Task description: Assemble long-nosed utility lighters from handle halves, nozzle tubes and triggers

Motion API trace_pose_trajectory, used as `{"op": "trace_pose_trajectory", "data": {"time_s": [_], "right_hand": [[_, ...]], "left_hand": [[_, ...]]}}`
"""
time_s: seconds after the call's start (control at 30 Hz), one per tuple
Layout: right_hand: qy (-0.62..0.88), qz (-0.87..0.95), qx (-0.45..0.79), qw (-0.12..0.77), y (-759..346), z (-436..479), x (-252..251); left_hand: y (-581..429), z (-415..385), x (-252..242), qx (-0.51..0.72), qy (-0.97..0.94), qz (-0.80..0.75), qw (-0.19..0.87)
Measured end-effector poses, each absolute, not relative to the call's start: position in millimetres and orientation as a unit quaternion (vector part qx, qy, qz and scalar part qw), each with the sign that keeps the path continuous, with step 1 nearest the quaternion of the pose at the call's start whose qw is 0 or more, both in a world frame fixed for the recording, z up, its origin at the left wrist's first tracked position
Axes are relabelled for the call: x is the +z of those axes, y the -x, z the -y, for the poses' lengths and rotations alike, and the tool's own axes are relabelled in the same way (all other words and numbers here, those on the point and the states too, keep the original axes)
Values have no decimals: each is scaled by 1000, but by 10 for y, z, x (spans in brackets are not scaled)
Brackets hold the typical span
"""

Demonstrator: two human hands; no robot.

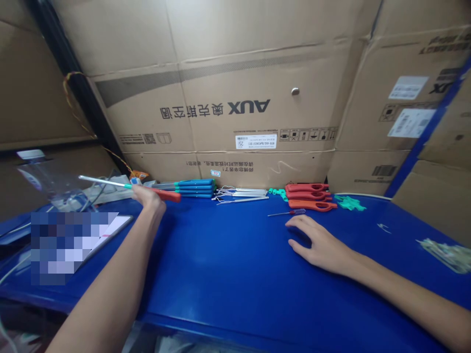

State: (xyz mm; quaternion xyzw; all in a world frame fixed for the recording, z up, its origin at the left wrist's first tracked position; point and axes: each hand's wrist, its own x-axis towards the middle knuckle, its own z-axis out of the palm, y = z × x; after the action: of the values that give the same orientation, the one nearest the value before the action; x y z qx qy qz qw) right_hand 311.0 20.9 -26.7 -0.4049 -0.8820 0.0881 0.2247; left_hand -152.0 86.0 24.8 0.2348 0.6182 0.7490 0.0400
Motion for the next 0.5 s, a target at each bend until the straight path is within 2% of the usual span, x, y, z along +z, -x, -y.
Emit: {"op": "trace_pose_trajectory", "data": {"time_s": [0.2, 0.37, 0.5], "right_hand": [[402, 882, 89, 230, -3117, -216, -279], [404, 884, 92, 217, -3114, -210, -265], [406, 884, 94, 212, -3107, -197, -251]], "left_hand": [[1361, -858, 237, 701, -121, -693, 114], [1313, -820, 211, 672, -135, -722, 93], [1366, -794, 113, 632, -179, -753, 37]]}}
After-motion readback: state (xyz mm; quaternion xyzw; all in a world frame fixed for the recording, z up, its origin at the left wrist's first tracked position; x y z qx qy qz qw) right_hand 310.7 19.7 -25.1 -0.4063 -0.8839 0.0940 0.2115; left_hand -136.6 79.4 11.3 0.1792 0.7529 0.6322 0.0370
